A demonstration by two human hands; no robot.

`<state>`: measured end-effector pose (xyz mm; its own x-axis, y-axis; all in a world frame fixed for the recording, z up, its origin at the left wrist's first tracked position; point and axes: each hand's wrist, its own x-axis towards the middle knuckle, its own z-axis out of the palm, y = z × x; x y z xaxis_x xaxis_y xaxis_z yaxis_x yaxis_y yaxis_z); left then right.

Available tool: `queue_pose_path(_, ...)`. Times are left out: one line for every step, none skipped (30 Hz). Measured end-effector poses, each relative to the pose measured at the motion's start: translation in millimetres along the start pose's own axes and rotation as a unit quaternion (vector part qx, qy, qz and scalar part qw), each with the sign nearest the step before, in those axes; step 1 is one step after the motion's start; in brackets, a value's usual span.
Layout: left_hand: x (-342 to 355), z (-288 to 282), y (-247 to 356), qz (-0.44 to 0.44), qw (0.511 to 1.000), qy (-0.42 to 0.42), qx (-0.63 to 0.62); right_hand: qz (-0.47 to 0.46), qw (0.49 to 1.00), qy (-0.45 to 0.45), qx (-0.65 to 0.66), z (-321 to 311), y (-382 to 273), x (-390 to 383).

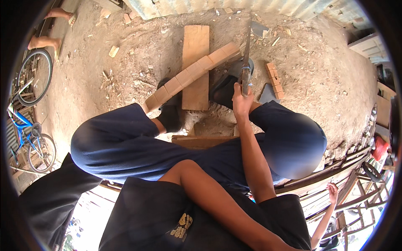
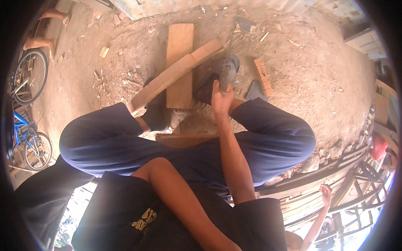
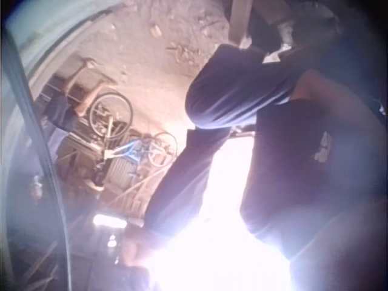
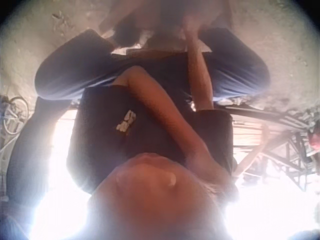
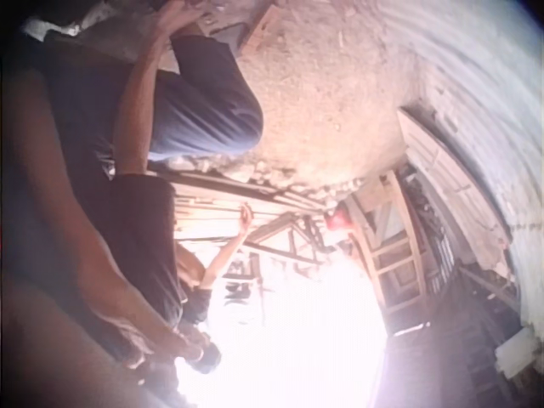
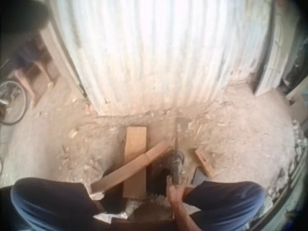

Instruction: The person sits cross-legged on the ground and uses a hand saw to cut a wooden plank into smaller pieces. The person holds the wood with one hand and saws with the other, periodically adjusting the wood's position.

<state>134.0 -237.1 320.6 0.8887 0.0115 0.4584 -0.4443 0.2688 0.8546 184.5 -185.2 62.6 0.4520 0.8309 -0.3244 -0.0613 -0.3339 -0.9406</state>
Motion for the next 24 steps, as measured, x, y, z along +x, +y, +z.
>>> queue_pose_path(-2.2,0.5,1.4,-0.002,1.000,-0.001,-0.001,0.006,1.000,-0.007,-0.001,-1.2,1.5,0.9)
queue_pose_path(-2.2,-1.4,1.6,-0.002,1.000,0.002,0.001,0.003,1.000,0.000,0.000,-0.8,1.9,1.2)
queue_pose_path(-3.6,-0.1,3.4,-0.002,1.000,0.003,0.001,0.001,1.000,0.006,0.002,0.1,2.4,1.1)
queue_pose_path(-6.5,1.6,4.4,-0.005,1.000,-0.004,-0.001,-0.002,1.000,0.012,0.003,1.5,2.9,1.2)
queue_pose_path(-9.1,2.2,6.2,-0.005,1.000,-0.005,-0.001,-0.021,1.000,0.013,-0.005,1.4,6.5,3.2)
queue_pose_path(-10.7,4.1,7.8,-0.007,1.000,-0.005,0.000,-0.041,0.999,0.014,-0.013,2.2,9.9,5.6)
queue_pose_path(-11.6,3.9,9.4,-0.007,1.000,-0.004,0.000,-0.061,0.998,0.014,-0.021,2.4,13.1,7.2)
queue_pose_path(-14.1,4.5,10.5,-0.008,1.000,-0.005,0.000,-0.054,0.998,0.014,-0.025,2.7,11.8,6.2)
queue_pose_path(-15.7,5.1,11.1,-0.009,1.000,-0.003,0.000,-0.047,0.998,0.013,-0.028,2.9,9.9,5.3)
queue_pose_path(-19.2,5.6,12.2,-0.011,1.000,-0.003,0.001,-0.041,0.999,0.012,-0.032,3.7,8.0,4.2)
queue_pose_path(-18.6,4.0,12.7,-0.013,1.000,-0.004,-0.001,-0.050,0.998,0.011,-0.037,0.1,11.0,6.7)
queue_pose_path(-18.0,3.8,12.8,-0.015,1.000,-0.010,-0.006,-0.060,0.997,0.011,-0.043,-3.2,13.9,9.3)
queue_pose_path(-16.8,2.2,12.4,-0.016,1.000,-0.014,-0.008,-0.069,0.996,0.011,-0.048,-6.8,16.9,11.1)
queue_pose_path(-18.4,1.5,12.8,-0.018,1.000,-0.012,-0.008,-0.041,0.999,0.020,-0.025,-4.1,12.8,7.8)
queue_pose_path(-20.9,1.1,14.8,-0.018,1.000,-0.009,-0.006,-0.014,0.999,0.028,-0.002,0.1,3.3,2.5)
queue_pose_path(-23.9,0.4,16.2,-0.020,1.000,-0.007,-0.004,0.014,0.999,0.038,0.021,2.5,-5.0,-2.5)
queue_pose_path(-26.7,-2.6,17.1,-0.018,1.000,-0.003,-0.003,0.016,0.999,0.032,0.036,0.9,-11.0,-5.5)
queue_pose_path(-24.0,-1.4,17.6,-0.020,1.000,-0.008,-0.002,0.019,0.998,0.026,0.052,-1.6,-15.7,-9.2)
queue_pose_path(-25.5,-4.4,18.2,-0.023,1.000,-0.006,0.000,0.023,0.997,0.021,0.068,-4.3,-17.8,-12.2)
queue_pose_path(-26.5,-6.1,18.5,-0.026,1.000,-0.005,0.002,0.008,0.998,0.020,0.061,-3.4,-17.6,-16.0)
queue_pose_path(-29.6,-10.8,19.2,-0.032,0.999,-0.001,0.001,-0.006,0.998,0.019,0.055,1.4,-16.8,-21.4)
queue_pose_path(-29.0,-14.2,20.0,-0.035,0.999,-0.001,0.004,-0.024,0.998,0.022,0.046,2.6,-18.4,-26.4)
queue_pose_path(-30.7,-18.9,20.3,-0.045,0.999,0.013,0.015,-0.029,0.999,0.012,0.040,7.0,-18.7,-31.6)
queue_pose_path(-31.1,-26.1,21.7,-0.058,0.998,0.029,0.023,-0.031,0.999,0.003,0.036,10.9,-20.7,-38.8)
